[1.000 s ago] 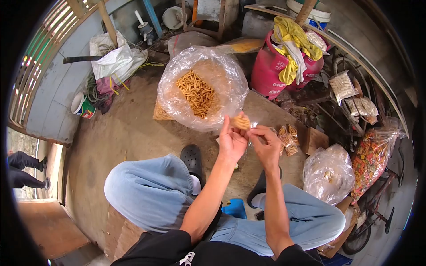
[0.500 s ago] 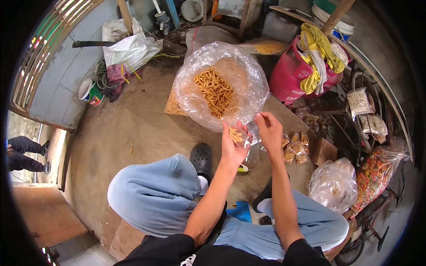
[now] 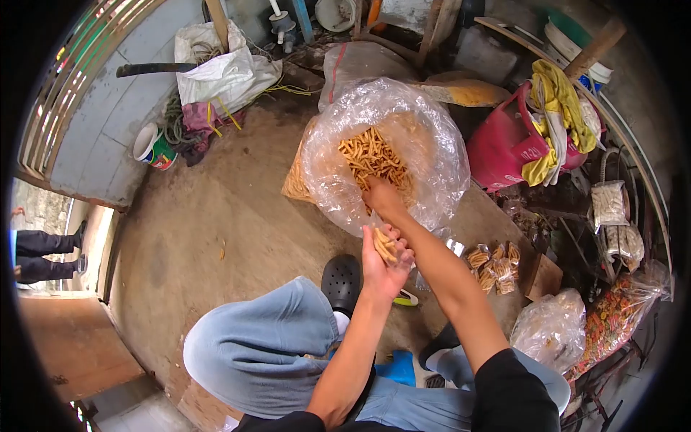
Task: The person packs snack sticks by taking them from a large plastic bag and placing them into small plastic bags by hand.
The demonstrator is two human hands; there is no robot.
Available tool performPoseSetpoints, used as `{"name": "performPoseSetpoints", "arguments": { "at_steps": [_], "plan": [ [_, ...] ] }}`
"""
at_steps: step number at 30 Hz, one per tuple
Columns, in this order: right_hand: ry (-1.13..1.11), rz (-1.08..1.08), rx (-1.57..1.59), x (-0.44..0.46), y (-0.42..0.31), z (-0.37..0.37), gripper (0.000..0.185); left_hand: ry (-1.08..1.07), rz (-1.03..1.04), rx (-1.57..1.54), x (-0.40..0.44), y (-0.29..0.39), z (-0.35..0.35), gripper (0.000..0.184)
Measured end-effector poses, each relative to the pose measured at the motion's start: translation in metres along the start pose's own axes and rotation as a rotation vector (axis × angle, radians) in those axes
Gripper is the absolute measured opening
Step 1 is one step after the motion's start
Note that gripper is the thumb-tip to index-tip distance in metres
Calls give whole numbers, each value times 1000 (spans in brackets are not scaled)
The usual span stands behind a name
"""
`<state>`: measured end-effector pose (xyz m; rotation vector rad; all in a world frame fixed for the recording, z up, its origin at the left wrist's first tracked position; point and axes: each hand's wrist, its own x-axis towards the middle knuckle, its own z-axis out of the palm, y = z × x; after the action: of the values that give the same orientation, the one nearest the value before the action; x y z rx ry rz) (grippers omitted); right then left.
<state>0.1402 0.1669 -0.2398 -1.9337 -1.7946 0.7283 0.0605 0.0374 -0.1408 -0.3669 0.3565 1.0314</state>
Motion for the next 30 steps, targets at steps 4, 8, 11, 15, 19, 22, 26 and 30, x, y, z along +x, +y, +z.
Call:
{"name": "performPoseSetpoints", "arguments": {
  "at_steps": [4, 8, 11, 15, 19, 22, 26, 30],
  "plan": [
    [-33, 3, 37, 13, 6, 4, 26, 58, 48, 39, 4, 9, 2, 37],
    [-89, -24, 116, 25, 29, 11, 25, 123, 101, 76, 11, 14, -2, 35],
    [-35, -94, 112, 31, 34, 7, 23, 123, 133, 96, 12, 21, -5, 33],
    [29, -26, 163, 39, 34, 6, 22, 114, 173, 113, 13, 32, -8, 32],
    [37, 72, 128, 38, 35, 0, 24, 89, 171, 93, 14, 36, -11, 34],
    [55, 10, -30, 37, 46, 7, 23, 102, 166, 73, 14, 37, -11, 34],
    [4, -86, -99, 28, 39, -6, 22, 103, 153, 53, 13, 38, -12, 36],
    [93, -96, -15, 14, 30, -15, 15, 108, 165, 48, 10, 37, -11, 40]
  ]
}}
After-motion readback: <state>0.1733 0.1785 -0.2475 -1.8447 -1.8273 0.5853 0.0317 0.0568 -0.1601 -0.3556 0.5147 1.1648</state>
